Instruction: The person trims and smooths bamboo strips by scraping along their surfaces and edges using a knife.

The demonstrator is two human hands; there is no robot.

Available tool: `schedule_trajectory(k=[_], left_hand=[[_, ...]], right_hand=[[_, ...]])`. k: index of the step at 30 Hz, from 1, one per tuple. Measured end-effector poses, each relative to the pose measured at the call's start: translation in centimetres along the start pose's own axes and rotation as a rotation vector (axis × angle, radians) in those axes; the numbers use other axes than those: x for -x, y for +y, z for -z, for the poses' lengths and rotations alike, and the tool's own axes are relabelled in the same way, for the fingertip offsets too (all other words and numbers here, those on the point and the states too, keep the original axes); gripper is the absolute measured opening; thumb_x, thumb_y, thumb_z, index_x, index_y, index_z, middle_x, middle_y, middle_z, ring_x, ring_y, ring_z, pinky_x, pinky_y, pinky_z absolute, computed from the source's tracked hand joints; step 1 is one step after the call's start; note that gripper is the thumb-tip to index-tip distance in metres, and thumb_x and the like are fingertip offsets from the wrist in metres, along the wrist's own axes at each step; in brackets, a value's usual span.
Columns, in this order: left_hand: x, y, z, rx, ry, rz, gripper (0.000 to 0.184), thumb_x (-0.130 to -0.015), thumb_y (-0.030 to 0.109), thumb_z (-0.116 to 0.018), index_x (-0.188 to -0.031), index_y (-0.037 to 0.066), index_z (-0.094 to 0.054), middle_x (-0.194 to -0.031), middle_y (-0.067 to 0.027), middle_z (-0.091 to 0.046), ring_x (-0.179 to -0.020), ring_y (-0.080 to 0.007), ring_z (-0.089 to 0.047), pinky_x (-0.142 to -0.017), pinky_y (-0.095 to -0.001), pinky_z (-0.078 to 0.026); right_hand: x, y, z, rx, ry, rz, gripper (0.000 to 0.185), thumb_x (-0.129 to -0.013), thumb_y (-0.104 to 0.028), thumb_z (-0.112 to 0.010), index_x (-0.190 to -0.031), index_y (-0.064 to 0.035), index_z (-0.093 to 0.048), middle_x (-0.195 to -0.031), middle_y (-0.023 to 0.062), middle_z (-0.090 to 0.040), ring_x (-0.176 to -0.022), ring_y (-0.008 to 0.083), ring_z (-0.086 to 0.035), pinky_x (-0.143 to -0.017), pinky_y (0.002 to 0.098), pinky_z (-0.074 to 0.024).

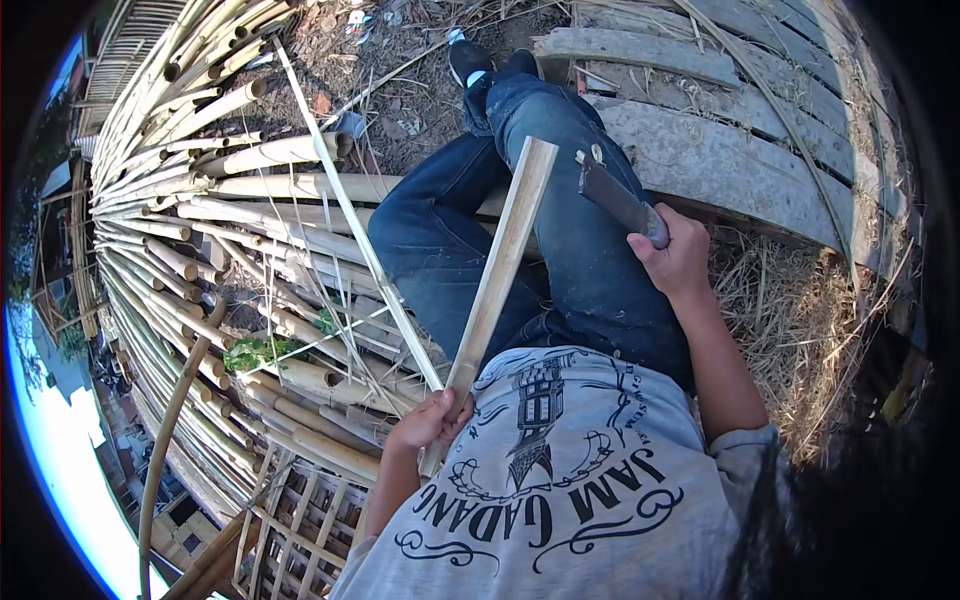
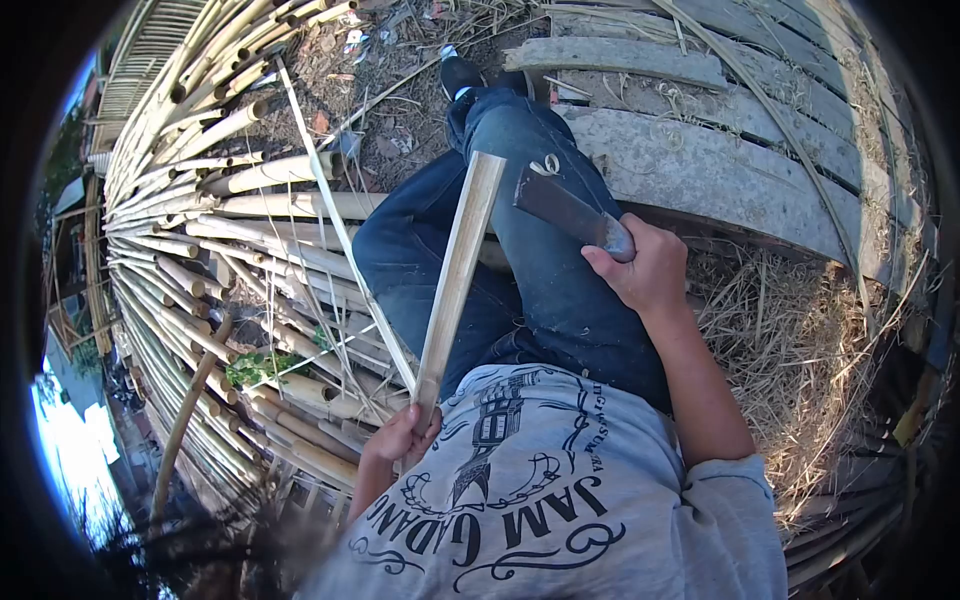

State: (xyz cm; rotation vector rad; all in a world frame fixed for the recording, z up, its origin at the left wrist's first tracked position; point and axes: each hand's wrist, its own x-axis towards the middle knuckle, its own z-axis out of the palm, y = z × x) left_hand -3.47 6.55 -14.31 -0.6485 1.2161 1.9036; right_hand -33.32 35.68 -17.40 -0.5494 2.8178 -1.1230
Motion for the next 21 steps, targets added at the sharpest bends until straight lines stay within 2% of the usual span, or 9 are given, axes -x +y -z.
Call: schedule_trajectory(k=[1,2,4,7,8,9,11,13,21], left_hand=[[-1.3,0.4,-0.2,-0.016,-0.01,-0.01,0.062,-0.091,0.069,-0.033,-0.078,0.011,-0.048,-0.06,0.0063,-0.039,-0.049,-0.0049,-0.03,-0.043,-0.0206,-0.024],[-2.8,0.6,-0.8,0.0,0.135,0.087,0.063,-0.09,0.07,-0.032,-0.079,0.01,-0.048,-0.059,0.0063,-0.038,-0.047,-0.0044,-0.029,-0.041,-0.0205,-0.023],[-5.0,2.4,0.6,0.032,-0.045,0.144,0.063,-0.091,0.068,-0.032,-0.084,0.009,-0.051,-0.057,0.0058,-0.036,-0.042,-0.0032,-0.027,-0.037,-0.0197,-0.022],[-7.4,6.2,-0.7,0.06,-0.105,0.206,0.069,-0.087,0.072,-0.037,-0.077,0.005,-0.053,-0.053,0.0035,-0.037,-0.04,-0.0037,-0.026,-0.035,-0.0211,-0.019],[-8.4,7.1,-1.0,0.068,-0.168,0.177,0.061,-0.096,0.061,-0.03,-0.08,0.006,-0.051,-0.053,0.0043,-0.036,-0.04,-0.0036,-0.026,-0.036,-0.0201,-0.021],[-9.1,8.1,-1.9,0.06,-0.17,0.183,0.061,-0.096,0.061,-0.03,-0.08,0.006,-0.051,-0.053,0.0043,-0.036,-0.04,-0.0036,-0.026,-0.036,-0.0201,-0.021],[-10.5,9.8,-4.0,-0.101,-0.14,0.01,0.06,-0.097,0.059,-0.03,-0.077,0.006,-0.049,-0.052,0.0047,-0.034,-0.04,-0.0041,-0.025,-0.036,-0.021,-0.021],[-12.1,10.0,-4.2,-0.071,-0.161,0.102,0.058,-0.098,0.057,-0.031,-0.076,0.006,-0.049,-0.052,0.005,-0.033,-0.041,-0.0046,-0.026,-0.037,-0.0214,-0.022],[-12.0,9.4,-4.9,-0.079,-0.07,0.032,0.05,-0.097,0.055,-0.037,-0.074,0.01,-0.041,-0.053,0.0049,-0.031,-0.043,-0.0056,-0.025,-0.038,-0.0226,-0.021]], right_hand=[[0.1,0.2,0.2,-0.021,-0.006,0.015,0.062,-0.068,-0.065,-0.067,-0.064,-0.0046,-0.053,-0.052,0.0129,-0.051,-0.053,0.0357,-0.057,-0.049,0.0404,-0.0441],[0.2,0.2,0.1,-0.044,0.03,0.056,0.064,-0.065,-0.067,-0.068,-0.064,-0.0049,-0.054,-0.053,0.0129,-0.051,-0.053,0.0347,-0.058,-0.049,0.04,-0.0451],[0.0,0.0,0.6,-0.044,0.013,0.094,0.064,-0.064,-0.068,-0.069,-0.064,-0.0051,-0.055,-0.053,0.0128,-0.052,-0.053,0.034,-0.058,-0.05,0.04,-0.0457],[0.1,0.2,1.0,-0.037,-0.021,0.14,0.065,-0.062,-0.069,-0.069,-0.063,-0.006,-0.056,-0.055,0.0124,-0.055,-0.053,0.0325,-0.06,-0.05,0.0404,-0.0471],[0.0,0.2,1.2,-0.01,-0.057,0.167,0.065,-0.062,-0.07,-0.069,-0.062,-0.0062,-0.056,-0.055,0.0124,-0.056,-0.053,0.0325,-0.061,-0.05,0.0408,-0.0478],[-0.2,0.1,1.3,0.015,-0.096,0.195,0.065,-0.062,-0.07,-0.068,-0.061,-0.0063,-0.056,-0.056,0.0125,-0.057,-0.054,0.0326,-0.061,-0.051,0.0411,-0.0485],[-0.4,-0.2,1.5,0.045,-0.128,0.166,0.065,-0.062,-0.07,-0.068,-0.06,-0.0063,-0.057,-0.056,0.0127,-0.058,-0.054,0.0328,-0.062,-0.051,0.0415,-0.0489],[-0.8,-0.3,1.5,0.076,-0.167,0.14,0.065,-0.062,-0.071,-0.068,-0.06,-0.0064,-0.057,-0.056,0.0129,-0.058,-0.054,0.0331,-0.062,-0.052,0.0419,-0.0493],[-1.7,-2.1,1.5,0.238,-0.279,-0.06,0.069,-0.065,-0.074,-0.063,-0.067,-0.0045,-0.066,-0.06,0.0167,-0.062,-0.059,0.0341,-0.065,-0.055,0.0429,-0.051]])
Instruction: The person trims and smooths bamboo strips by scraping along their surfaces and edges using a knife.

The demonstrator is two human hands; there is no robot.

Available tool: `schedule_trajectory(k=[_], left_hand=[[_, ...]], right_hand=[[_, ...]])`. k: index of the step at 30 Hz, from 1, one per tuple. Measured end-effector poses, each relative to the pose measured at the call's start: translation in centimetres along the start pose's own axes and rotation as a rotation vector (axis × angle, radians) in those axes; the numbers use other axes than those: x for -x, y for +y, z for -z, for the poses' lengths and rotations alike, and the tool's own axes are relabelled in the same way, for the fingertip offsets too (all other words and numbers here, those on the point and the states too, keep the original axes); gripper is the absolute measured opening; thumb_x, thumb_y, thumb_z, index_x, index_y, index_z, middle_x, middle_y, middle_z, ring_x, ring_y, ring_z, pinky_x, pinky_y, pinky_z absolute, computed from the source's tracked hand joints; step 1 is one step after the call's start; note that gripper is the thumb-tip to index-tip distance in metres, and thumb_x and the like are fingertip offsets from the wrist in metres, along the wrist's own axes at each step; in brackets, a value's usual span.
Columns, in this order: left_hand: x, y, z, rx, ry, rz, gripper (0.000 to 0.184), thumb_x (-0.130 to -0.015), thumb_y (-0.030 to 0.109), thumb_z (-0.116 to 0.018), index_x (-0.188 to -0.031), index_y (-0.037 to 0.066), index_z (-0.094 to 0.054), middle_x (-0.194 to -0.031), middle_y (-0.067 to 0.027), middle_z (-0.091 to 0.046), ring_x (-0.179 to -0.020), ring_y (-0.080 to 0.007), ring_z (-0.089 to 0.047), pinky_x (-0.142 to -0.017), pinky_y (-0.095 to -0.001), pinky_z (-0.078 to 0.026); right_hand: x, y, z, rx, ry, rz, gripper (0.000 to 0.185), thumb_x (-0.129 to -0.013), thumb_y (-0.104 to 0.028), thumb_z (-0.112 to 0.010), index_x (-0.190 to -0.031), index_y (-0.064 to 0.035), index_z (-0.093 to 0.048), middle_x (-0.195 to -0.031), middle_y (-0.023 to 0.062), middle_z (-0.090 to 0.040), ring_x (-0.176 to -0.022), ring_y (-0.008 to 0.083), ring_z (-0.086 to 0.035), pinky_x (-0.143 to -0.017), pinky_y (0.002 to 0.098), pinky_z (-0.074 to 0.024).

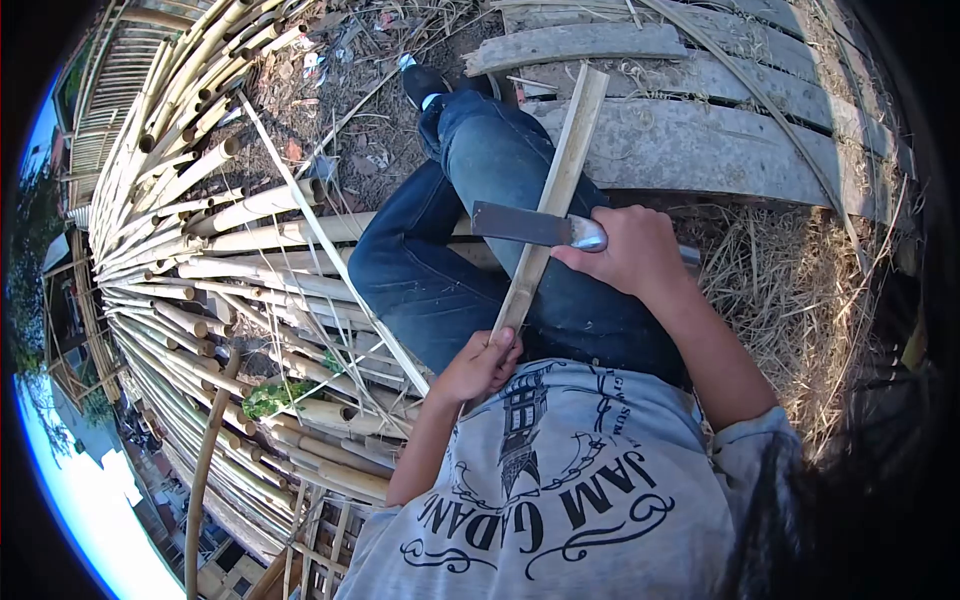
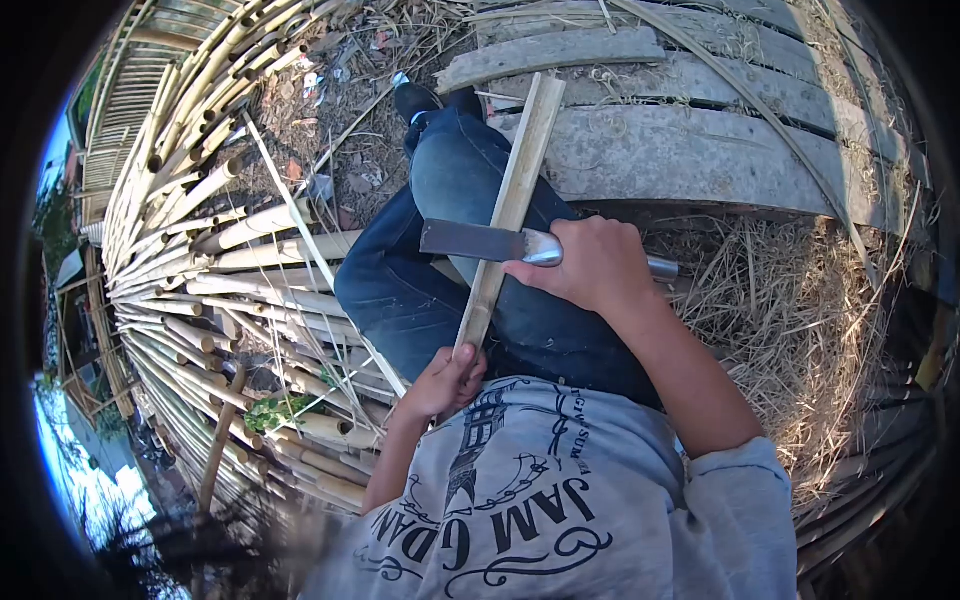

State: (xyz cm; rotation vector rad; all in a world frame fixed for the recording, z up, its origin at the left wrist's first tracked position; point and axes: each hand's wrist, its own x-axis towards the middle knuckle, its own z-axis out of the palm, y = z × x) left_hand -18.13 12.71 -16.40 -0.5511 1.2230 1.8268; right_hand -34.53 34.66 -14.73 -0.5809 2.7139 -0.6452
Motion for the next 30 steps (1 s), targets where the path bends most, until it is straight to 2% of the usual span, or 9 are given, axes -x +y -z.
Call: schedule_trajectory(k=[6,13,15,18,20,23,24,26,30], left_hand=[[1.0,-0.8,-0.2,-0.027,0.034,-0.054,0.044,-0.101,0.046,-0.036,-0.075,0.01,-0.041,-0.053,0.0048,-0.031,-0.045,-0.0061,-0.026,-0.04,-0.023,-0.022],[2.0,-2.3,0.3,-0.072,0.057,-0.117,0.043,-0.101,0.043,-0.037,-0.074,0.01,-0.043,-0.054,0.0048,-0.033,-0.046,-0.0061,-0.027,-0.043,-0.023,-0.024],[2.7,-2.4,0.3,-0.091,0.092,-0.082,0.043,-0.102,0.036,-0.039,-0.07,0.009,-0.044,-0.059,0.0056,-0.036,-0.054,-0.0057,-0.031,-0.049,-0.0227,-0.028],[4.8,-4.3,0.9,-0.183,0.134,-0.112,0.042,-0.102,0.035,-0.04,-0.07,0.008,-0.045,-0.062,0.0052,-0.037,-0.059,-0.0066,-0.034,-0.053,-0.0232,-0.031],[6.3,-5.2,1.2,-0.187,0.146,-0.047,0.041,-0.101,0.033,-0.042,-0.072,0.005,-0.049,-0.064,0.0042,-0.041,-0.063,-0.0073,-0.037,-0.057,-0.0247,-0.034],[7.9,-7.1,1.2,-0.22,0.217,-0.1,0.04,-0.1,0.033,-0.044,-0.085,-0.002,-0.059,-0.071,0.0001,-0.054,-0.071,-0.0101,-0.046,-0.066,-0.0274,-0.042],[8.3,-7.5,1.3,-0.213,0.219,-0.098,0.04,-0.1,0.033,-0.044,-0.085,-0.002,-0.059,-0.071,0.0001,-0.054,-0.071,-0.0101,-0.046,-0.066,-0.0274,-0.042],[8.9,-8.1,1.3,-0.202,0.227,0.027,0.04,-0.1,0.033,-0.045,-0.087,-0.002,-0.06,-0.073,-0.001,-0.056,-0.073,-0.011,-0.048,-0.068,-0.0288,-0.044],[11.2,-10.9,0.8,-0.208,0.292,-0.027,0.04,-0.1,0.033,-0.044,-0.087,-0.001,-0.061,-0.07,-0.0013,-0.056,-0.067,-0.01,-0.049,-0.06,-0.0282,-0.044]], right_hand=[[0.0,-0.6,-0.5,0.087,-0.004,-0.012,0.074,-0.064,-0.079,-0.059,-0.067,-0.0048,-0.066,-0.06,0.0161,-0.062,-0.06,0.0328,-0.065,-0.054,0.0419,-0.0507],[0.0,-1.3,-0.7,0.13,-0.025,-0.002,0.074,-0.061,-0.079,-0.06,-0.067,-0.0055,-0.065,-0.061,0.0154,-0.063,-0.06,0.0321,-0.066,-0.053,0.0416,-0.0503],[0.0,-1.3,-0.8,0.128,-0.009,-0.011,0.073,-0.062,-0.078,-0.061,-0.069,-0.0057,-0.065,-0.061,0.0153,-0.063,-0.061,0.0322,-0.066,-0.054,0.0418,-0.0503],[-0.3,-1.1,-1.1,0.118,0.001,-0.06,0.071,-0.063,-0.077,-0.062,-0.069,-0.006,-0.065,-0.061,0.0154,-0.063,-0.061,0.0325,-0.065,-0.054,0.042,-0.0502],[-0.2,-1.3,-1.2,0.119,-0.002,-0.055,0.071,-0.064,-0.076,-0.062,-0.07,-0.0059,-0.065,-0.062,0.0157,-0.063,-0.062,0.0329,-0.065,-0.055,0.0426,-0.0504],[-0.2,-1.7,-0.9,0.123,-0.007,-0.06,0.07,-0.065,-0.075,-0.062,-0.07,-0.0052,-0.065,-0.063,0.0165,-0.063,-0.063,0.0336,-0.066,-0.056,0.0438,-0.0508],[-0.1,-1.7,-0.9,0.124,-0.015,-0.076,0.07,-0.066,-0.075,-0.061,-0.07,-0.0048,-0.065,-0.063,0.017,-0.063,-0.064,0.034,-0.066,-0.057,0.0443,-0.0511],[-0.1,-1.9,-1.0,0.113,-0.025,-0.1,0.07,-0.067,-0.074,-0.061,-0.07,-0.004,-0.065,-0.064,0.0175,-0.064,-0.065,0.0346,-0.066,-0.059,0.0448,-0.0513],[-0.3,-1.5,-1.3,0.066,0.039,-0.18,0.071,-0.071,-0.073,-0.059,-0.072,-0.002,-0.065,-0.066,0.0192,-0.064,-0.068,0.0372,-0.065,-0.062,0.0451,-0.0512]])
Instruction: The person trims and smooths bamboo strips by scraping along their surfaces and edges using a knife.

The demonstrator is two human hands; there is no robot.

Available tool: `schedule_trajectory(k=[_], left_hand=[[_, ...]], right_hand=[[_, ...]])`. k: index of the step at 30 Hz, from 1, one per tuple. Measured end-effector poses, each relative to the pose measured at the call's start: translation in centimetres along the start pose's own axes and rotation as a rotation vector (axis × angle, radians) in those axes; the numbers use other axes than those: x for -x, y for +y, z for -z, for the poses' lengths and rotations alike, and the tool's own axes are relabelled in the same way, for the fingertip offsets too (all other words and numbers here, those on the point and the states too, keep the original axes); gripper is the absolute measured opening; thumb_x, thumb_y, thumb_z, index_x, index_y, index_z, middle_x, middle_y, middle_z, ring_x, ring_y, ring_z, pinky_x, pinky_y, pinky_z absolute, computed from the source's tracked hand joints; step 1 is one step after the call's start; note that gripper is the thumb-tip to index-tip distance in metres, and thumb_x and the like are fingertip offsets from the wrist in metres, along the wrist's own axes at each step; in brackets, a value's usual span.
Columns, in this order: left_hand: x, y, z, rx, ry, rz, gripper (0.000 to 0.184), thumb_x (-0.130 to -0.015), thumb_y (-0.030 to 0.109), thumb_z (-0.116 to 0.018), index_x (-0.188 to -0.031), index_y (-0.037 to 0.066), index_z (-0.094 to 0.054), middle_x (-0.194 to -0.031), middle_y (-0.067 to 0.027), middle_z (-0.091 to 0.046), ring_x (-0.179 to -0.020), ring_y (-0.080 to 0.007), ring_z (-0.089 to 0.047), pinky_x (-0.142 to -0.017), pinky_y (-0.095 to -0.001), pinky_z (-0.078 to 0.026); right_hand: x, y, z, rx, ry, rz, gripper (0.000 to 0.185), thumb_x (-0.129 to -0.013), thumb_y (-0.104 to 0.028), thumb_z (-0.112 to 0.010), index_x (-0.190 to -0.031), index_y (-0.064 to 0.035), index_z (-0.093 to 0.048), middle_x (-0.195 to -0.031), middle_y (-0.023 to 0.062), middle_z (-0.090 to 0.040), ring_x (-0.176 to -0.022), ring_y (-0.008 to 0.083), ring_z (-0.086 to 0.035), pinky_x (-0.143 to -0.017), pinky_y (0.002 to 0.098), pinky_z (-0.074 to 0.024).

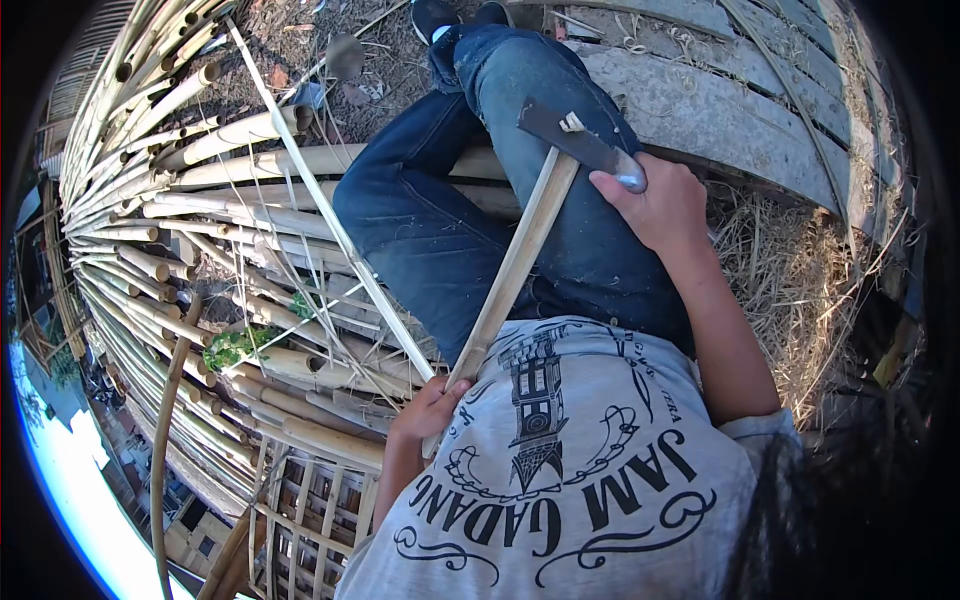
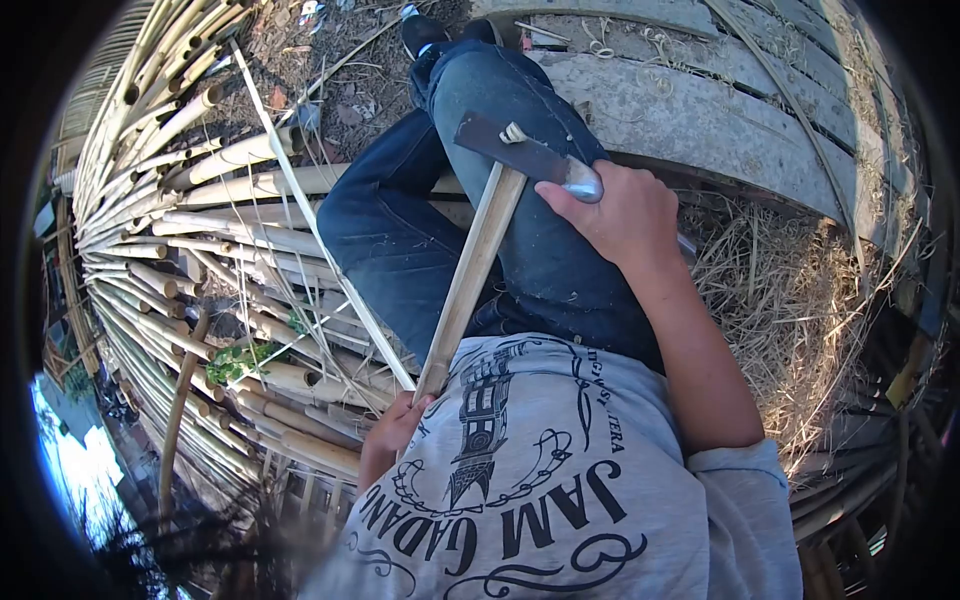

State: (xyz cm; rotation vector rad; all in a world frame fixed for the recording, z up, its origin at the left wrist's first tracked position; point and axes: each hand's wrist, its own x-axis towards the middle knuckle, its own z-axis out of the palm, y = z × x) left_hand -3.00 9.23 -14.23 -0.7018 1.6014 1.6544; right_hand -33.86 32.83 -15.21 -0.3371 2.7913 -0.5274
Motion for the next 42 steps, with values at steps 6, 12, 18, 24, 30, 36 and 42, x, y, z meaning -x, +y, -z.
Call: schedule_trajectory(k=[6,12,18,24,30,36,42], left_hand=[[7.2,-4.0,1.3,0.402,-0.018,0.093,0.05,-0.096,0.048,-0.047,-0.065,0.008,-0.046,-0.055,0.0025,-0.04,-0.046,-0.0081,-0.035,-0.042,-0.0244,-0.028],[2.0,0.9,2.0,0.322,-0.148,-0.042,0.059,-0.093,0.062,-0.04,-0.081,0.005,-0.053,-0.056,0.0042,-0.04,-0.043,-0.0056,-0.036,-0.039,-0.0207,-0.028],[-4.2,6.0,1.1,0.113,-0.104,-0.028,0.051,-0.096,0.054,-0.04,-0.096,0.005,-0.054,-0.062,0.0019,-0.048,-0.043,-0.0047,-0.04,-0.039,-0.0187,-0.034],[-7.9,8.8,0.7,0.163,-0.127,-0.059,0.04,-0.098,0.036,-0.049,-0.078,0.002,-0.053,-0.059,-0.0014,-0.051,-0.047,-0.0078,-0.049,-0.04,-0.0233,-0.04],[-9.4,12.1,-2.5,-0.555,0.284,-0.381,0.041,-0.086,0.034,-0.069,-0.088,-0.001,-0.047,-0.052,-0.012,-0.052,-0.042,-0.0245,-0.054,-0.044,-0.034,-0.044],[-9.5,12.4,-4.4,-0.732,0.418,-0.35,0.037,-0.081,0.023,-0.071,-0.092,-0.002,-0.047,-0.06,-0.0222,-0.057,-0.058,-0.0409,-0.062,-0.05,-0.0426,-0.047],[-10.3,10.4,-4.0,-0.717,0.436,-0.404,0.028,-0.079,0.011,-0.065,-0.096,-0.005,-0.049,-0.063,-0.0263,-0.058,-0.062,-0.0446,-0.061,-0.053,-0.0448,-0.048]], right_hand=[[-1.1,2.6,-2.3,-0.169,0.173,0.007,0.07,-0.078,-0.068,-0.056,-0.077,0.0013,-0.066,-0.064,0.0208,-0.061,-0.066,0.0397,-0.063,-0.061,0.0432,-0.0479],[-0.1,4.4,-2.0,-0.521,0.214,0.111,0.065,-0.079,-0.064,-0.059,-0.072,0.0014,-0.059,-0.05,0.0107,-0.045,-0.047,0.0284,-0.045,-0.05,0.0353,-0.0389],[2.0,5.7,-0.2,-0.501,0.203,0.237,0.07,-0.07,-0.072,-0.062,-0.064,-0.0026,-0.051,-0.051,0.0094,-0.043,-0.046,0.0283,-0.048,-0.047,0.0362,-0.039],[2.0,4.9,0.3,-0.385,0.126,0.316,0.066,-0.062,-0.069,-0.069,-0.063,-0.0052,-0.056,-0.054,0.0127,-0.054,-0.051,0.0321,-0.059,-0.05,0.0388,-0.046],[1.3,4.5,0.4,-0.274,0.074,0.307,0.064,-0.062,-0.068,-0.071,-0.06,-0.0055,-0.057,-0.054,0.0131,-0.056,-0.052,0.0327,-0.06,-0.052,0.0407,-0.0477],[0.7,3.5,1.3,-0.194,-0.075,0.214,0.06,-0.064,-0.062,-0.072,-0.063,-0.0029,-0.059,-0.057,0.0164,-0.057,-0.057,0.0364,-0.06,-0.055,0.0433,-0.0476],[0.4,3.2,0.7,-0.109,-0.051,0.168,0.069,-0.065,-0.073,-0.064,-0.064,-0.004,-0.065,-0.058,0.0166,-0.061,-0.059,0.0352,-0.064,-0.056,0.0431,-0.0502]])
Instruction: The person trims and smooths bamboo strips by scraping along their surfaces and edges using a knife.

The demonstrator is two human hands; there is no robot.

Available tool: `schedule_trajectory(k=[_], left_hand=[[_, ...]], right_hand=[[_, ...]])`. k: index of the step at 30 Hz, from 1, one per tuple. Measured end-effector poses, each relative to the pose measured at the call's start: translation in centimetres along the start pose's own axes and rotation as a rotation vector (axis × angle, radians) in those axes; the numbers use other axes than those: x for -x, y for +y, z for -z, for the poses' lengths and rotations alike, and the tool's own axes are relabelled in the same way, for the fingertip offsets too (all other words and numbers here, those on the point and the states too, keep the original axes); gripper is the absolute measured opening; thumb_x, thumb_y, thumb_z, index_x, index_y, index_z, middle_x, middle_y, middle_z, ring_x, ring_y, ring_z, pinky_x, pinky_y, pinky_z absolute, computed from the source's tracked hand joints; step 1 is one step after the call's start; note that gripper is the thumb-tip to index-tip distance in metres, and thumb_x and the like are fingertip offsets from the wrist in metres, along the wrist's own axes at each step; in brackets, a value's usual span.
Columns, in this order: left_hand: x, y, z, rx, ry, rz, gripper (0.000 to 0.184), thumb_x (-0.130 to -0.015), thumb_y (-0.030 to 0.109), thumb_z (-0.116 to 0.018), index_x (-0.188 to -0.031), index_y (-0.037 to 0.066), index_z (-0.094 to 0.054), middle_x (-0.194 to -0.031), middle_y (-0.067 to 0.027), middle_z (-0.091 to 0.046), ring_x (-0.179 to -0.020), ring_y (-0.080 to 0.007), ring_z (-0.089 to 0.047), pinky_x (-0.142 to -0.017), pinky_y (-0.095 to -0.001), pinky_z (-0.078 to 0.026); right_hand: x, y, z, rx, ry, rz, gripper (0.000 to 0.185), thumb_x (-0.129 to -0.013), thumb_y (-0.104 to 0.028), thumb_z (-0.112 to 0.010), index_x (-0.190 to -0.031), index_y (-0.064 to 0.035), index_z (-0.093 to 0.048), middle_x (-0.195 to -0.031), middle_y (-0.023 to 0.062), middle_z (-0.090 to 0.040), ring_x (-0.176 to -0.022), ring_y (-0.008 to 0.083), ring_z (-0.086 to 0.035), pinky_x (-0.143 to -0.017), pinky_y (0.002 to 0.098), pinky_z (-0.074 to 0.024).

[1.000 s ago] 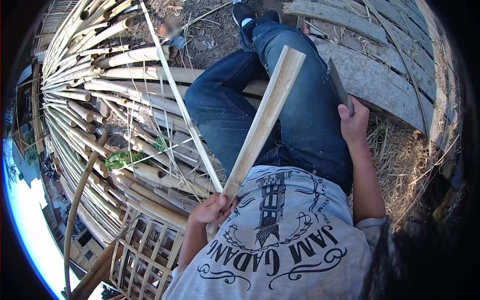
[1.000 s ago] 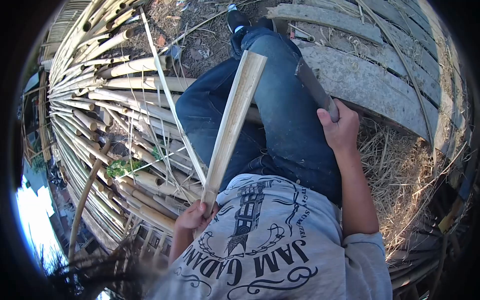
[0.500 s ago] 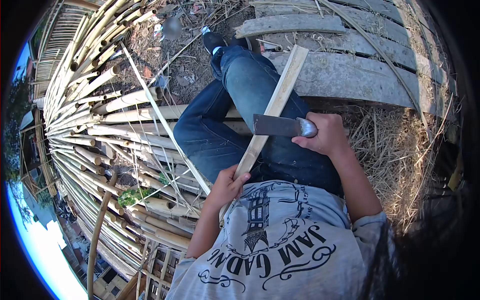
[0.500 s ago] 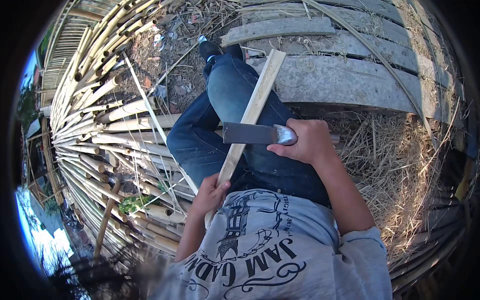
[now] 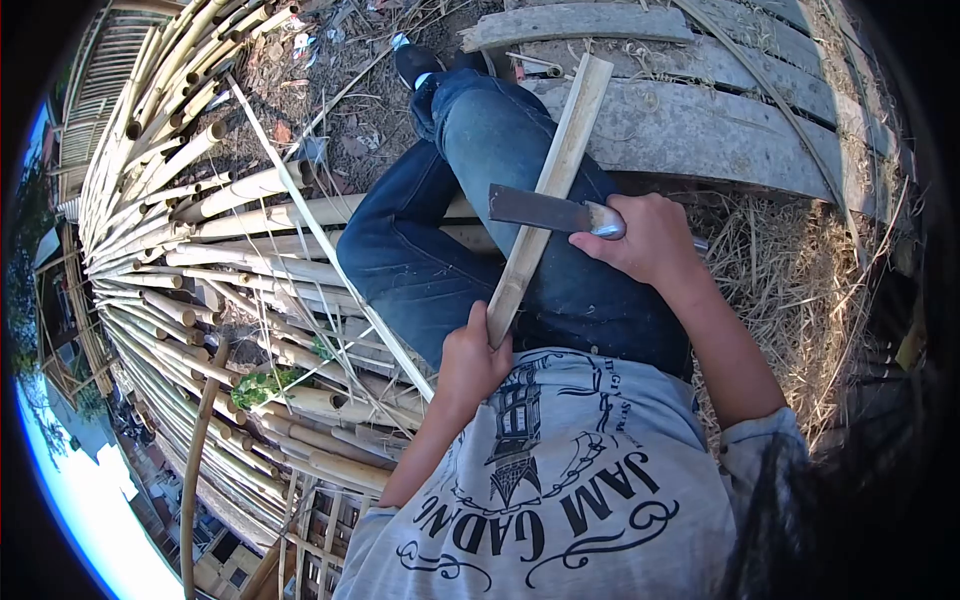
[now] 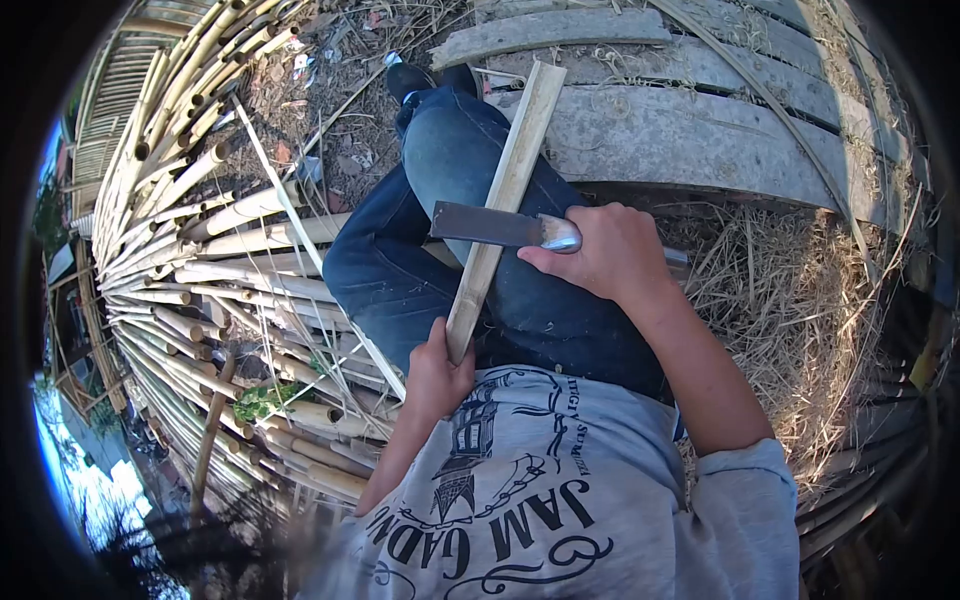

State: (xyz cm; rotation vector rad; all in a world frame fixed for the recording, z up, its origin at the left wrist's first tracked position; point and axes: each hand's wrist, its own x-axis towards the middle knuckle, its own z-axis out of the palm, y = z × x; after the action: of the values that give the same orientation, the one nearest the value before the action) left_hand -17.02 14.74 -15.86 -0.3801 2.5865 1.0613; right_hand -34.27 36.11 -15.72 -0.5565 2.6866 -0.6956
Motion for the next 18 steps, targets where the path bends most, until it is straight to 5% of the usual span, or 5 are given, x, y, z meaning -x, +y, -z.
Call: schedule_trajectory(k=[18], left_hand=[[8.6,-9.0,-0.6,0.069,-0.002,0.124,0.042,-0.071,0.008,-0.068,-0.106,-0.002,-0.047,-0.067,-0.0251,-0.06,-0.066,-0.045,-0.061,-0.057,-0.0479,-0.05]], right_hand=[[0.3,-2.0,-1.0,0.244,0.077,0.025,0.072,-0.061,-0.078,-0.063,-0.067,-0.0059,-0.063,-0.06,0.0158,-0.062,-0.06,0.0332,-0.065,-0.055,0.043,-0.0503]])
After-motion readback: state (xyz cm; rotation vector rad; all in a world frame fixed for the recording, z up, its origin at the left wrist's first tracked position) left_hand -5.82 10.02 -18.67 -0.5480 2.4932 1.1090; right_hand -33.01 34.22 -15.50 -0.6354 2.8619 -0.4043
